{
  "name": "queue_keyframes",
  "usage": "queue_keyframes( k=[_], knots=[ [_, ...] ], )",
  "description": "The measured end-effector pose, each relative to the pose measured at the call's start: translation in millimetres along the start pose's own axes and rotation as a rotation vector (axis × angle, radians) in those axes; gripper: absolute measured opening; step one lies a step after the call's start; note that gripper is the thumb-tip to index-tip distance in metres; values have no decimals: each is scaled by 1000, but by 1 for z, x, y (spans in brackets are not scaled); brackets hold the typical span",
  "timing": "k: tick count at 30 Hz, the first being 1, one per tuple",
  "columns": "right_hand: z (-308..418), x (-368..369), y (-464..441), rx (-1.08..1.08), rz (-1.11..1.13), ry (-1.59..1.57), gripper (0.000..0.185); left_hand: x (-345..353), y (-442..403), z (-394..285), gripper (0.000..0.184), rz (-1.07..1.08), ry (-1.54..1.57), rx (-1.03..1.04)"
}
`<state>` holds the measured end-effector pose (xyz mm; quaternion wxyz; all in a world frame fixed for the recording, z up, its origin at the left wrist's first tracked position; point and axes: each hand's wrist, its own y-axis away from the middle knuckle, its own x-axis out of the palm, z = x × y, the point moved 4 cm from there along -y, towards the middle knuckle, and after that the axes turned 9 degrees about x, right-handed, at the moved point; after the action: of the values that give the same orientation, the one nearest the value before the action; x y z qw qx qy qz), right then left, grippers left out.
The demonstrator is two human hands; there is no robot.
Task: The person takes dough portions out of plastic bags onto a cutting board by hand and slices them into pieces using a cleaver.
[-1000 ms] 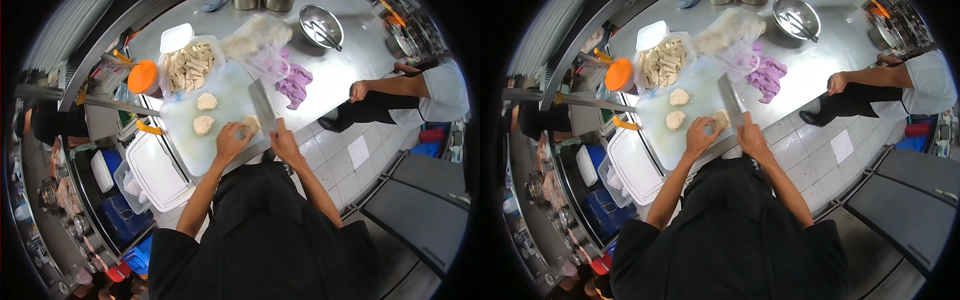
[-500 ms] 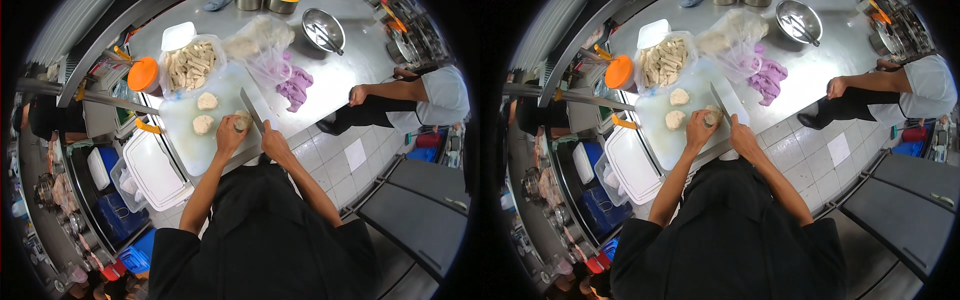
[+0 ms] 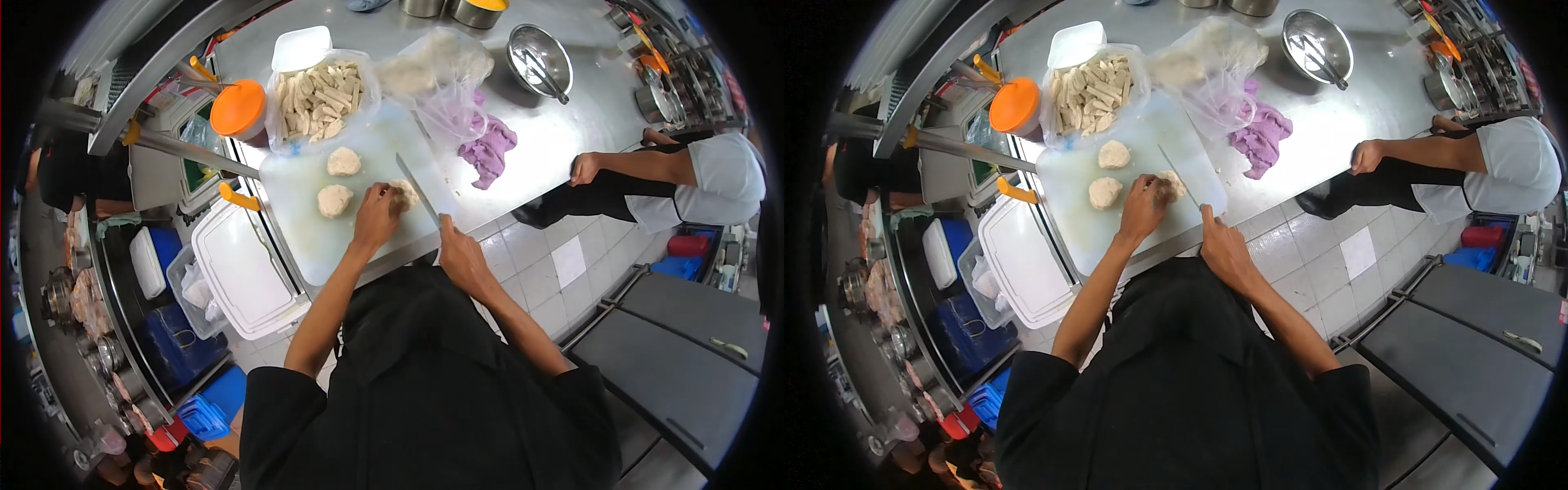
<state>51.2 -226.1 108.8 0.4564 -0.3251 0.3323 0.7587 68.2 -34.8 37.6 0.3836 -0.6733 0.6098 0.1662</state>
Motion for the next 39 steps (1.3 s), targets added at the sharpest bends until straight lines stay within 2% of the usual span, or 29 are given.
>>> queue_keyframes(
  k=[2, 4, 9, 12, 15, 17, 21, 23, 27, 33, 39],
  knots=[
    [2, 5, 7, 69, 104, 103, 28, -3, -8, -8, 32, 27, -33, 26],
    [-2, 11, 10, 62, 104, 122, 29, -3, -11, -12, 34, 83, -44, -41],
    [-2, 13, 15, 52, 111, 167, 31, 0, -12, -5, 33, 92, -36, -49],
    [-8, 25, 3, 31, 118, 119, 29, -4, -12, -4, 30, 66, -13, -31],
    [-1, 26, -24, -100, 70, 65, 34, -4, -8, 2, 26, 19, 53, -12],
    [2, 20, -31, 64, 167, 95, 34, -7, -7, 5, 24, 1, 99, 0],
    [15, 4, -9, -12, 89, 71, 33, -8, -11, 5, 19, 23, 88, 6],
    [16, 6, 1, 65, 162, 135, 29, -9, -12, 3, 17, 23, 97, -15],
    [1, 35, -9, 73, 165, 135, 30, -9, -16, 8, 15, 48, 40, -19],
    [21, 20, -31, -65, 0, 101, 31, -9, -11, 17, 14, 26, 116, 36],
    [21, 28, -11, 57, 139, 152, 26, -9, -9, 19, 15, 59, 81, -4]
  ],
)
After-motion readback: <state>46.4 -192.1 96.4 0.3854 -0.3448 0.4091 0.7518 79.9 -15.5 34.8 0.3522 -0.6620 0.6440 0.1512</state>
